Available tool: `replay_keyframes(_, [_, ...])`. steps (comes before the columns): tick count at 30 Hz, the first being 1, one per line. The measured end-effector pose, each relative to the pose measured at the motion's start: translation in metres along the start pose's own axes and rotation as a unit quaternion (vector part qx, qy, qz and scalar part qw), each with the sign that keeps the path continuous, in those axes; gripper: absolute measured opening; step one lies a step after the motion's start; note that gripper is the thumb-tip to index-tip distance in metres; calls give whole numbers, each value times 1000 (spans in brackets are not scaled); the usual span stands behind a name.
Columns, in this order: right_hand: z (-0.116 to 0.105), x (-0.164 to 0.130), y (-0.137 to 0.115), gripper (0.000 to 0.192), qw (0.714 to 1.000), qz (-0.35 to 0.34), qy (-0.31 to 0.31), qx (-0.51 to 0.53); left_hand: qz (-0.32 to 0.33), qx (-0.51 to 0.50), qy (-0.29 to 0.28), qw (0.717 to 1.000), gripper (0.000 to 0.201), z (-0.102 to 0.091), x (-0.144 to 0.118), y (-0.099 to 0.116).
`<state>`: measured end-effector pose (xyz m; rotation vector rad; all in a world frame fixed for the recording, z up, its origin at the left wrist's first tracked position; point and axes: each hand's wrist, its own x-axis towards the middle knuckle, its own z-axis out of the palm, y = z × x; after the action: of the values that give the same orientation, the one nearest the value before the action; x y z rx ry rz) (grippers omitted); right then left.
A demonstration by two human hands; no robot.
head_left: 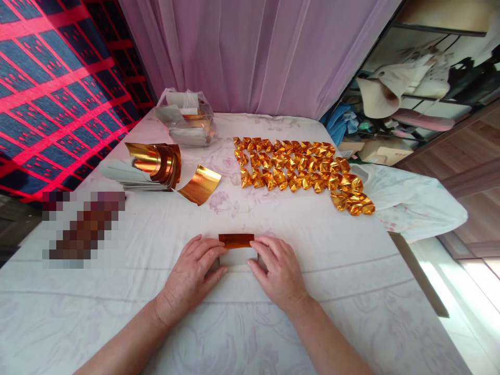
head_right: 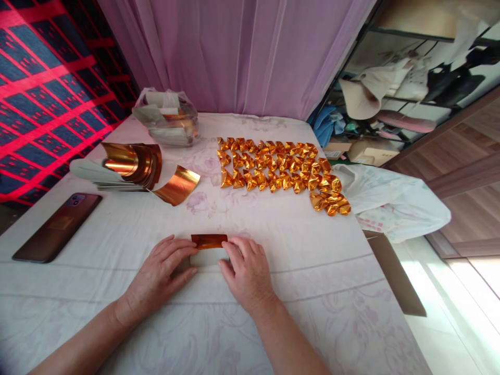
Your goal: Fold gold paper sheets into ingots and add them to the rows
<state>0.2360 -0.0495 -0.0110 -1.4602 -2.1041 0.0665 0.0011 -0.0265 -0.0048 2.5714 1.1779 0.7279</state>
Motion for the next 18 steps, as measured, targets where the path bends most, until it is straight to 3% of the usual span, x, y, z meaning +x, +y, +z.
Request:
replay_keyframes(12, [-10, 1, -7, 13, 998, -45, 38, 37, -17, -49, -18, 999, 35, -10, 2, -1])
replay_keyframes(18, [-16, 1, -10, 13, 995, -70, 20, 72, -51, -51, 37, 997, 25, -9, 4, -3])
